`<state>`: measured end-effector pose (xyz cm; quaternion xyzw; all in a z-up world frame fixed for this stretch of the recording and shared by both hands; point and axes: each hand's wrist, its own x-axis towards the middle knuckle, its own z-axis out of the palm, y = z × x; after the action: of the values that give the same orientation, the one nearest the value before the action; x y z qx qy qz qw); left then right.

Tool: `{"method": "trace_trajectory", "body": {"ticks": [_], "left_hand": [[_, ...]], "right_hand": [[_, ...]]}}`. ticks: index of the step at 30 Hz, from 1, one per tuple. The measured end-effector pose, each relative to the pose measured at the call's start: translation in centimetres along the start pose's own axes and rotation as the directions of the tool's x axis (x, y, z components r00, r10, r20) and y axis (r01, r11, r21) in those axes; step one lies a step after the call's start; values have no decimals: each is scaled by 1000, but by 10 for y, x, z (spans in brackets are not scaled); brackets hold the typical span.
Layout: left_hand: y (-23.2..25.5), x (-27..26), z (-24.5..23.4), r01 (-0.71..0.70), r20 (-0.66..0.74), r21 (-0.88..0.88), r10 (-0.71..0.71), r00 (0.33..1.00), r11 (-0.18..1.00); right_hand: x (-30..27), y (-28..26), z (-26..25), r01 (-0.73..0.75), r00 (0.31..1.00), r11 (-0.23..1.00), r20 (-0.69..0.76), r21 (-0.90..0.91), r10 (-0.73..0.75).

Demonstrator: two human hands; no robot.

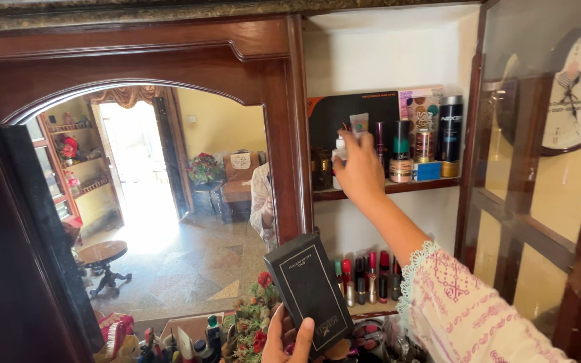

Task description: The person organizes various personal items on a wooden vanity table and inside its drawers and cabinet. They handle a pink cloth, small bottles, a blue pouch, a black box, and a turquoise pouch, moving them between the table surface, an open drawer, and a glass-fronted cabinet.

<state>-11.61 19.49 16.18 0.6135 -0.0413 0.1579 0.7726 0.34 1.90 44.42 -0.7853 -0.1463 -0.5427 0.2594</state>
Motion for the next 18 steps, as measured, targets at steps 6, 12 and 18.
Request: {"method": "trace_trajectory", "body": {"ticks": [6,12,18], "left_hand": [[-8,8,2,16,10,48,-16,1000,999],[-9,10,11,37,47,-32,-36,998,999],[-20,14,19,38,8,-11,-38,999,999]], "right_hand": [[15,-11,15,248,952,946,233,-209,-198],[8,-8,21,290,950,938,179,-190,-257],[-13,1,13,121,991,992,67,-41,-118]]}}
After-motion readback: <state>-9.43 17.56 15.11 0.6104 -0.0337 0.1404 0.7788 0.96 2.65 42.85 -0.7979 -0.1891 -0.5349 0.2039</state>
